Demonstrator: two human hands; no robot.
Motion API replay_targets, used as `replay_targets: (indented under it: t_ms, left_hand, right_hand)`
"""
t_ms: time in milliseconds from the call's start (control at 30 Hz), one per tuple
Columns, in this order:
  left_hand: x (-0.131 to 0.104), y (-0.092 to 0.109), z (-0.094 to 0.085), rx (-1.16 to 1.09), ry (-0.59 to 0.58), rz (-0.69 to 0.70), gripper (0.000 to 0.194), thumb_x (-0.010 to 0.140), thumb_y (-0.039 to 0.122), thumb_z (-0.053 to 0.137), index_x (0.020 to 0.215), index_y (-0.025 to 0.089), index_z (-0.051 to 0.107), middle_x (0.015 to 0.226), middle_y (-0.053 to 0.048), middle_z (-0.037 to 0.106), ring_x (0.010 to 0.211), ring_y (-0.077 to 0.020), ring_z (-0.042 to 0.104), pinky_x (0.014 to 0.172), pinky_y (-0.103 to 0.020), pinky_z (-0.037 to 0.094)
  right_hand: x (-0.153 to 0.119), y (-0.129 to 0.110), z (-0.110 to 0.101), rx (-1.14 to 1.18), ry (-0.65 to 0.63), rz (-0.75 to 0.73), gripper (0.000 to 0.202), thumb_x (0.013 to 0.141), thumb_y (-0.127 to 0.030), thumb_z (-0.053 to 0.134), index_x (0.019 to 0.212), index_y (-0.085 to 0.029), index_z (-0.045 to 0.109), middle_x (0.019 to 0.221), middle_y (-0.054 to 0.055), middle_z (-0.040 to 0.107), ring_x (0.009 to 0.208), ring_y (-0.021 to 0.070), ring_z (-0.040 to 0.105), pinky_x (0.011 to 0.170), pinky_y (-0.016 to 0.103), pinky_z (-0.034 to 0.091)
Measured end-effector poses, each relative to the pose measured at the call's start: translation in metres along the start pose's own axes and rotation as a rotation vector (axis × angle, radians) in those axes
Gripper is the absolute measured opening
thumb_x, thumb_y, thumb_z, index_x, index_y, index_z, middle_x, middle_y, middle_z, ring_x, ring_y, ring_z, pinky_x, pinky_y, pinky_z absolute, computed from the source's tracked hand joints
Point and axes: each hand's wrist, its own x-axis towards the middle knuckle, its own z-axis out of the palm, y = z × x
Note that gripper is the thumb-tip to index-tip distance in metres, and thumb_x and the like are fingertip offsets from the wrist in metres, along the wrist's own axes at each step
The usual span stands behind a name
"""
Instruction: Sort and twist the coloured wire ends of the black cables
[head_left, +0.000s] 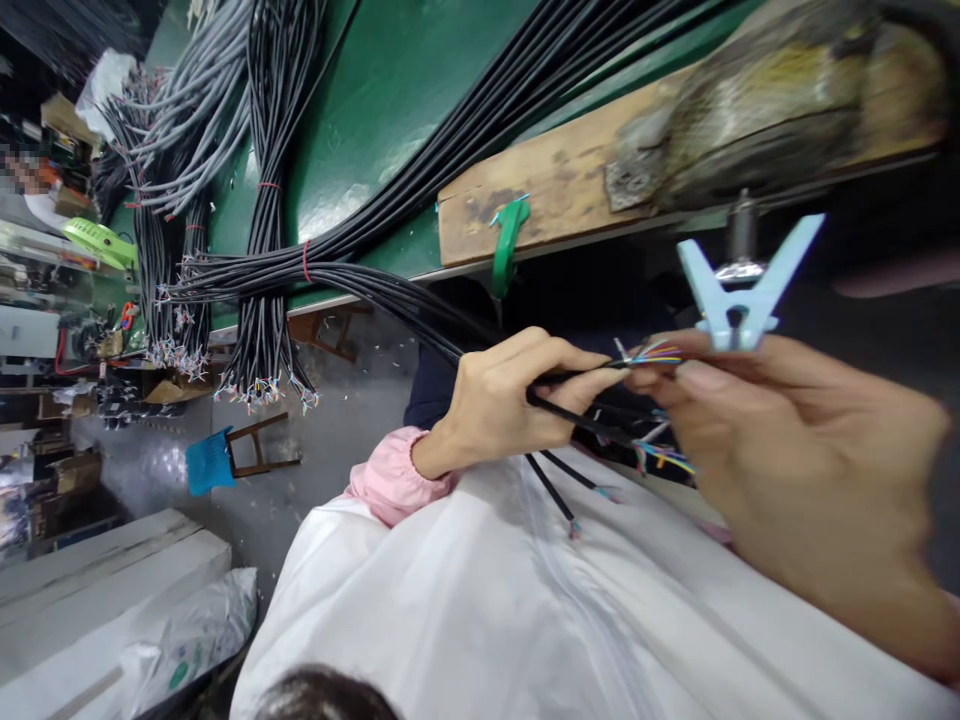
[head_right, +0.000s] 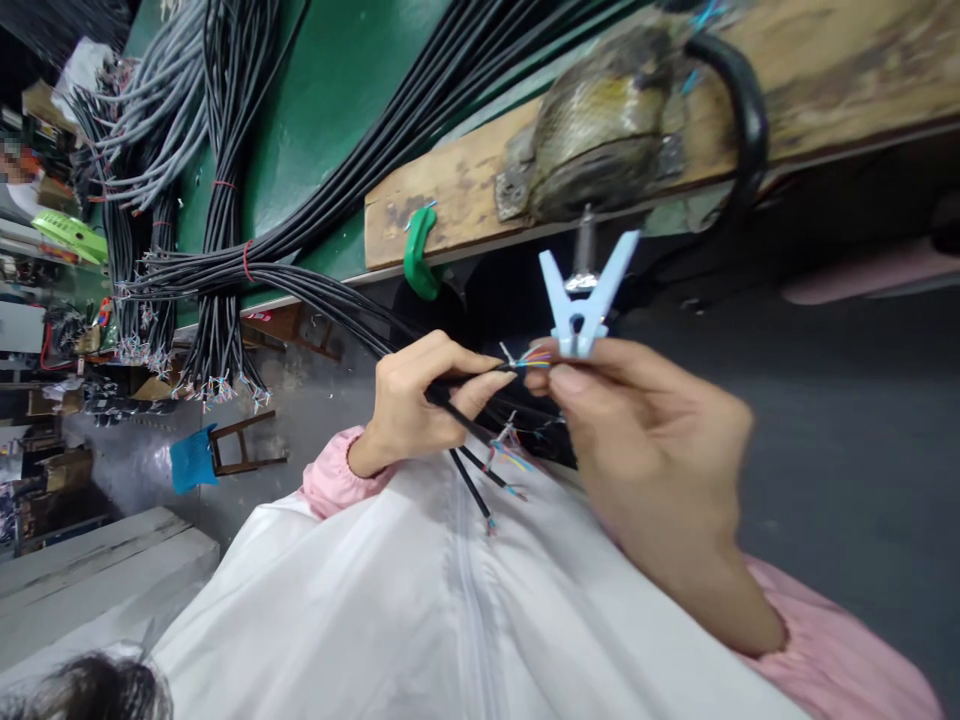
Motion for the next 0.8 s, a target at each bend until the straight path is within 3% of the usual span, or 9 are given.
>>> replay_targets:
  t_ms: [100,200,300,400,500,567,633,700,800]
  left_hand:
    - [0.0,-0.001,0.002,0.025,-0.001,0.032,0.039,0.1,0.039,0.053,0.085,0.011,0.074,0.071,-0.003,0.066,0.064,-0.009,0.061,0.06,-0.022,0.052]
    - [-0.002,-0.007,0.012,0.099,-0.05,0.043,0.048,0.103,0.042,0.042,0.086,0.01,0.074,0.073,-0.004,0.066,0.066,-0.0095,0.062,0.059,-0.022,0.049]
    - [-0.006,-0.012,0.024,0.18,-0.085,0.125,0.047,0.105,0.031,0.034,0.094,0.011,0.075,0.074,-0.005,0.065,0.067,-0.0097,0.064,0.059,-0.022,0.046]
    - [-0.01,-0.009,0.026,0.235,0.003,0.353,0.049,0.103,0.019,0.027,0.096,0.014,0.075,0.065,-0.001,0.061,0.065,-0.0094,0.065,0.055,-0.021,0.041]
    - [-0.009,0.003,0.011,0.252,0.021,0.496,0.042,0.101,0.015,0.033,0.097,0.018,0.075,0.058,0.002,0.056,0.064,-0.009,0.066,0.054,-0.02,0.04]
    - [-0.005,0.01,-0.004,0.176,-0.048,0.417,0.037,0.102,0.021,0.038,0.098,0.015,0.074,0.066,0.0,0.064,0.064,-0.008,0.066,0.056,-0.019,0.044]
    - [-0.001,0.014,-0.019,0.047,-0.178,0.258,0.04,0.104,0.032,0.039,0.113,0.011,0.071,0.08,-0.003,0.071,0.069,-0.0073,0.068,0.063,-0.017,0.051]
    - [0.004,0.015,-0.031,-0.062,-0.278,0.158,0.045,0.105,0.036,0.037,0.126,0.009,0.065,0.089,-0.004,0.074,0.074,-0.0074,0.07,0.071,-0.016,0.055]
    - [0.007,0.01,-0.039,-0.13,-0.312,0.17,0.044,0.105,0.031,0.034,0.125,0.007,0.067,0.089,-0.005,0.075,0.077,-0.0086,0.072,0.074,-0.016,0.057]
  right_hand:
    - [0.0,-0.012,0.005,0.136,-0.023,0.196,0.042,0.056,-0.058,0.089,0.076,-0.025,0.071,0.076,0.006,0.071,0.064,0.0213,0.068,0.06,0.039,0.056]
    - [-0.001,-0.017,0.006,0.022,0.004,0.149,0.04,0.058,-0.057,0.088,0.075,-0.025,0.07,0.073,0.005,0.071,0.062,0.0216,0.067,0.055,0.037,0.053]
    - [-0.002,-0.015,0.0,-0.175,0.013,-0.072,0.018,0.075,-0.042,0.077,0.076,-0.027,0.068,0.075,0.005,0.071,0.062,0.0208,0.066,0.055,0.036,0.051]
    - [-0.001,-0.013,-0.016,-0.445,0.009,-0.409,0.008,0.085,-0.029,0.063,0.078,-0.028,0.065,0.076,0.005,0.069,0.062,0.0192,0.063,0.053,0.034,0.045]
    - [0.003,-0.016,-0.034,-0.613,-0.137,-0.618,0.011,0.091,-0.027,0.057,0.083,-0.03,0.064,0.079,0.005,0.071,0.072,0.022,0.064,0.063,0.039,0.046]
    - [0.006,-0.022,-0.04,-0.585,-0.233,-0.656,0.011,0.092,-0.031,0.057,0.084,-0.032,0.065,0.079,0.004,0.071,0.073,0.022,0.064,0.066,0.04,0.047]
    - [0.009,-0.028,-0.036,-0.478,-0.276,-0.619,0.013,0.092,-0.036,0.061,0.081,-0.032,0.066,0.076,0.003,0.069,0.068,0.0201,0.063,0.063,0.039,0.049]
    - [0.011,-0.032,-0.024,-0.327,-0.286,-0.468,0.019,0.09,-0.045,0.065,0.079,-0.031,0.067,0.075,0.003,0.069,0.065,0.0191,0.064,0.06,0.037,0.051]
    - [0.01,-0.031,-0.003,-0.122,-0.317,-0.214,0.036,0.084,-0.062,0.069,0.074,-0.027,0.068,0.074,0.004,0.068,0.064,0.0189,0.065,0.056,0.034,0.054]
